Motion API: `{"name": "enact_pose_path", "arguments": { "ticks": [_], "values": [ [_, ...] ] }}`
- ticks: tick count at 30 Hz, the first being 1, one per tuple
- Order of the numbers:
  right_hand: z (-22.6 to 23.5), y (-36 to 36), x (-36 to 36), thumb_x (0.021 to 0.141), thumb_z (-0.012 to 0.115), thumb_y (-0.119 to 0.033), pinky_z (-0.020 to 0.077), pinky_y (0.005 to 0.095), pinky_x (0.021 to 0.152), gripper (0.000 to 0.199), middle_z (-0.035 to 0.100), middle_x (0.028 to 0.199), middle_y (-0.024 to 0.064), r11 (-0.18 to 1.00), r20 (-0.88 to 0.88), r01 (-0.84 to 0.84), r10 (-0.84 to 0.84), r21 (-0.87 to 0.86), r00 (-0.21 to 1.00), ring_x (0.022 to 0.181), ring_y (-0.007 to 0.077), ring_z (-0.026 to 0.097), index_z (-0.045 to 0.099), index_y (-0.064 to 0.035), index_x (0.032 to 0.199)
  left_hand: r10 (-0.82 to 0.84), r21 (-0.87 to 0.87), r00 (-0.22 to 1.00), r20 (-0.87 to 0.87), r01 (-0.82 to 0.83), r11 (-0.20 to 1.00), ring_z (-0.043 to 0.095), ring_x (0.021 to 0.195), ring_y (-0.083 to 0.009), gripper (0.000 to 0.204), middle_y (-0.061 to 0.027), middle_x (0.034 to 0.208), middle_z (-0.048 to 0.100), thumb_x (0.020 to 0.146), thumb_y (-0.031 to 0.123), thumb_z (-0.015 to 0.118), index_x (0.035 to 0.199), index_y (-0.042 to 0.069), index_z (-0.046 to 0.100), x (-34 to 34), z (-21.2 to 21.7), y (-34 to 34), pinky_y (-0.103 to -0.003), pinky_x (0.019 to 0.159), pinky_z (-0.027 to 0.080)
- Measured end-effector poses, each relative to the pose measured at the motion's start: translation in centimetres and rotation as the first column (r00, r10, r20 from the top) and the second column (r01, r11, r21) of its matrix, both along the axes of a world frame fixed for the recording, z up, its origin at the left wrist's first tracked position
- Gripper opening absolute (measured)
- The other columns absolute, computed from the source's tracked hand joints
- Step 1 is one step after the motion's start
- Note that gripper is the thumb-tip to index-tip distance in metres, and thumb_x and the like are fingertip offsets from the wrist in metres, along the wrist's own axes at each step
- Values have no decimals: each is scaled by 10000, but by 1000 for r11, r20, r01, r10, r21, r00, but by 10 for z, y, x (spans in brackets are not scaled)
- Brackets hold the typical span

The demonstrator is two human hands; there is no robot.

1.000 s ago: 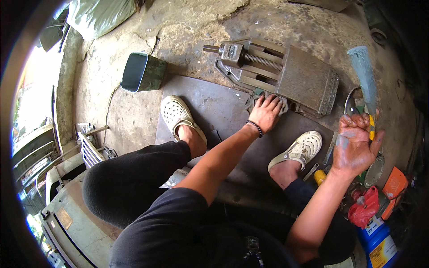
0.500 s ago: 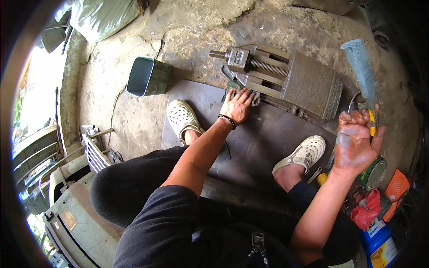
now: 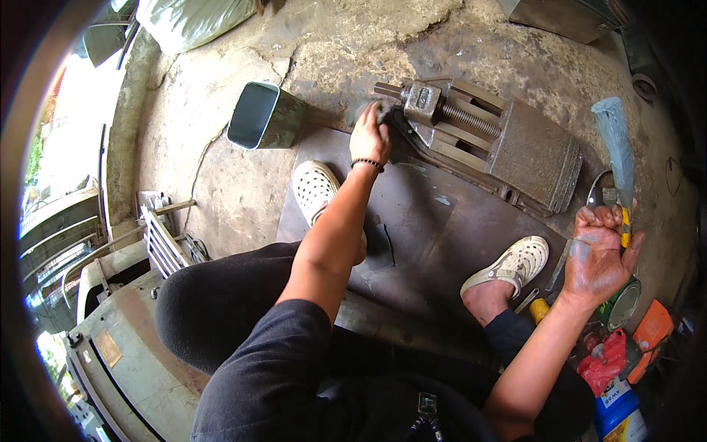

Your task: The person mixes a light-colored paste in a small container, then uses a brush to apply it to a metal vise and surrounding floor area. The person wipes the applied paste with a cloth and continues brushing the surface.

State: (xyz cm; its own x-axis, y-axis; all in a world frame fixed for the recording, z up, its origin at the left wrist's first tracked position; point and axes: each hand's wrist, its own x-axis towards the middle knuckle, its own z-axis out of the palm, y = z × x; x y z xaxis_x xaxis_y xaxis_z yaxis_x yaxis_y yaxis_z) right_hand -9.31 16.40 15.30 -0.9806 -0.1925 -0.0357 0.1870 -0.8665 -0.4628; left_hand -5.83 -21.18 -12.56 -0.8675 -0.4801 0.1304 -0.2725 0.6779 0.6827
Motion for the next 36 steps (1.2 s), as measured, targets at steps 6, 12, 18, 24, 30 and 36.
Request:
{"name": "enact_pose_path", "arguments": {
  "ticks": [6, 12, 18, 24, 30, 36],
  "values": [
    [-1, -1, 4, 1053, 497, -347, 335, 405, 887, 523, 474, 990, 91, 998, 39, 22, -24, 51, 999, 948, 210, 458, 467, 3, 1441, -174, -316, 842, 511, 373, 872, 355, 1482, -386, 607, -103, 1659, 299, 936, 174, 526, 1533, 135, 422, -14, 4, 12, -545, 1192, 322],
    [10, -2, -1, 1050, 502, -342, 332, 411, 894, 518, 469, 1003, 97, 1000, 16, 20, -20, 9, 1000, 947, 214, 458, 474, 4, 1435, -168, -358, 757, 632, 477, 803, 246, 1535, -378, 572, -90, 1682, 250, 964, 155, 477, 1533, 115, 440, 2, 9, 35, -551, 1225, 248],
    [13, 1, -2, 1055, 499, -403, 353, 437, 894, 550, 522, 995, 99, 1000, 17, 20, -20, 4, 1000, 924, 210, 480, 488, 0, 1430, -105, -236, 786, 609, 306, 922, 208, 1546, -378, 578, -126, 1679, 247, 980, 174, 442, 1547, 66, 406, 43, -1, 99, -570, 1236, 198],
    [8, 11, 6, 1033, 524, -353, 338, 418, 880, 508, 501, 992, 85, 999, 55, 38, -39, 20, 998, 941, 214, 477, 494, 4, 1394, -1, -81, 896, 445, 42, 996, 227, 1542, -374, 626, -218, 1652, 266, 923, 87, 472, 1535, -7, 382, 54, -9, 140, -544, 1238, 216],
    [7, 3, 12, 1036, 519, -390, 354, 422, 876, 481, 528, 997, 86, 998, 38, 21, -23, 51, 999, 924, 207, 507, 534, -38, 1364, 130, 144, 955, 266, -173, 974, 219, 1533, -416, 637, -271, 1644, 229, 902, 21, 468, 1524, -60, 356, 35, 1, 184, -536, 1231, 246],
    [15, -9, 12, 1047, 521, -383, 360, 404, 871, 467, 541, 985, 85, 999, 25, -16, 15, 46, 1000, 914, 200, 520, 539, -44, 1368, -211, 118, 876, 433, 177, 977, 207, 1546, -395, 578, -251, 1661, 212, 976, 114, 398, 1531, -42, 370, 48, 14, 260, -530, 1247, 205]
  ]
}}
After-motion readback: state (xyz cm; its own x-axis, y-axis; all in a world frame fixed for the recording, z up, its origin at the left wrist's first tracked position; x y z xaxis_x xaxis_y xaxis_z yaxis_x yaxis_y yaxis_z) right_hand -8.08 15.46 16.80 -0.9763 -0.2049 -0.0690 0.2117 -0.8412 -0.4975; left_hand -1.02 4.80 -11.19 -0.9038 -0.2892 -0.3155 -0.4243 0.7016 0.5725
